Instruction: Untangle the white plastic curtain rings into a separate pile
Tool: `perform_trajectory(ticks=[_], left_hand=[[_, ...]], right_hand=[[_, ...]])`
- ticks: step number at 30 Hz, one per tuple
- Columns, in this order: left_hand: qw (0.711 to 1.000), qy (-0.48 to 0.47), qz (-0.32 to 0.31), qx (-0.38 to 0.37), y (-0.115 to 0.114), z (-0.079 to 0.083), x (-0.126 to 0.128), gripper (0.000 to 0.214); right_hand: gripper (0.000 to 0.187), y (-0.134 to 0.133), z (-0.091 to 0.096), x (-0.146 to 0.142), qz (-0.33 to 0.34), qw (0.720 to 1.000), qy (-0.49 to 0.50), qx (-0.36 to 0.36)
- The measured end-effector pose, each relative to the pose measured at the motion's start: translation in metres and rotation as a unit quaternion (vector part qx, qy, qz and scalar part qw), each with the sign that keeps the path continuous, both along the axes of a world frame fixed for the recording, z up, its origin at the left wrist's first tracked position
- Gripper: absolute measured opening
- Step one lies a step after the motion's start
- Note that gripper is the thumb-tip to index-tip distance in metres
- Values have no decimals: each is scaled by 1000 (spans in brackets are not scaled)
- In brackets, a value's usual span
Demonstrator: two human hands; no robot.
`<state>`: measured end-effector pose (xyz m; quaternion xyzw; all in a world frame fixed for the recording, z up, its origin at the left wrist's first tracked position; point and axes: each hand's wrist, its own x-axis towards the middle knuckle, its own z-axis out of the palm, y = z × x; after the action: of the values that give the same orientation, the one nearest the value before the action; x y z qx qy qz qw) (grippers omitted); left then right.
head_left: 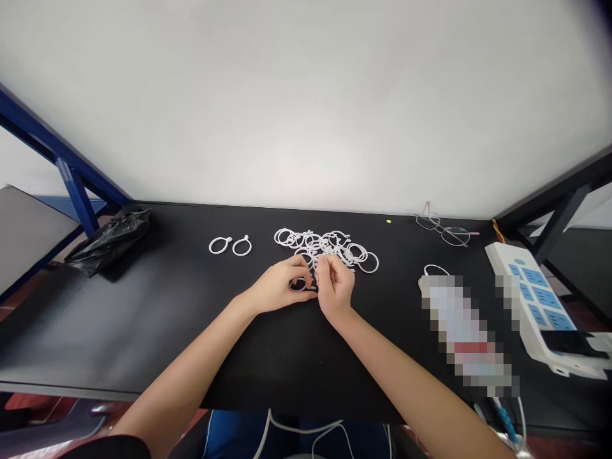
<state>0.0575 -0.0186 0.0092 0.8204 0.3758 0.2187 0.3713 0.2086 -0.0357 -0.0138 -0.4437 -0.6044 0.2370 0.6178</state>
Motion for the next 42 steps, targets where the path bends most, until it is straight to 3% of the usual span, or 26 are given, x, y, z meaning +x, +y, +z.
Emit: perform_trajectory(ticks=[7, 12, 17, 21, 26, 33, 38, 42], left_hand=[[999, -44, -5, -27, 0, 2, 0, 10], [994, -78, 39, -71, 1, 7, -2, 9], [955, -225, 84, -175, 2, 20, -7, 17], [918, -324, 65, -221, 2, 24, -10, 21], [913, -332, 14, -237, 1, 19, -10, 18], [925, -308, 21, -220, 3, 15, -9, 19], [964, -214, 124, -93, 1, 17, -3, 27], [985, -136, 105, -28, -5, 12, 3, 32]], right_hand=[[37, 0, -2, 1, 2, 1000, 17, -12], [38, 0, -1, 1, 3, 1000, 25, -16], [39, 1, 1, 0, 15, 999, 11, -26], [39, 1, -1, 0, 74, 997, -25, -4], [39, 0, -4, 2, 124, 992, -14, 0], [39, 0, -1, 1, 119, 992, -21, -27], [35, 0, -5, 1, 72, 997, -21, -27], [33, 0, -7, 1, 52, 998, -34, -18]])
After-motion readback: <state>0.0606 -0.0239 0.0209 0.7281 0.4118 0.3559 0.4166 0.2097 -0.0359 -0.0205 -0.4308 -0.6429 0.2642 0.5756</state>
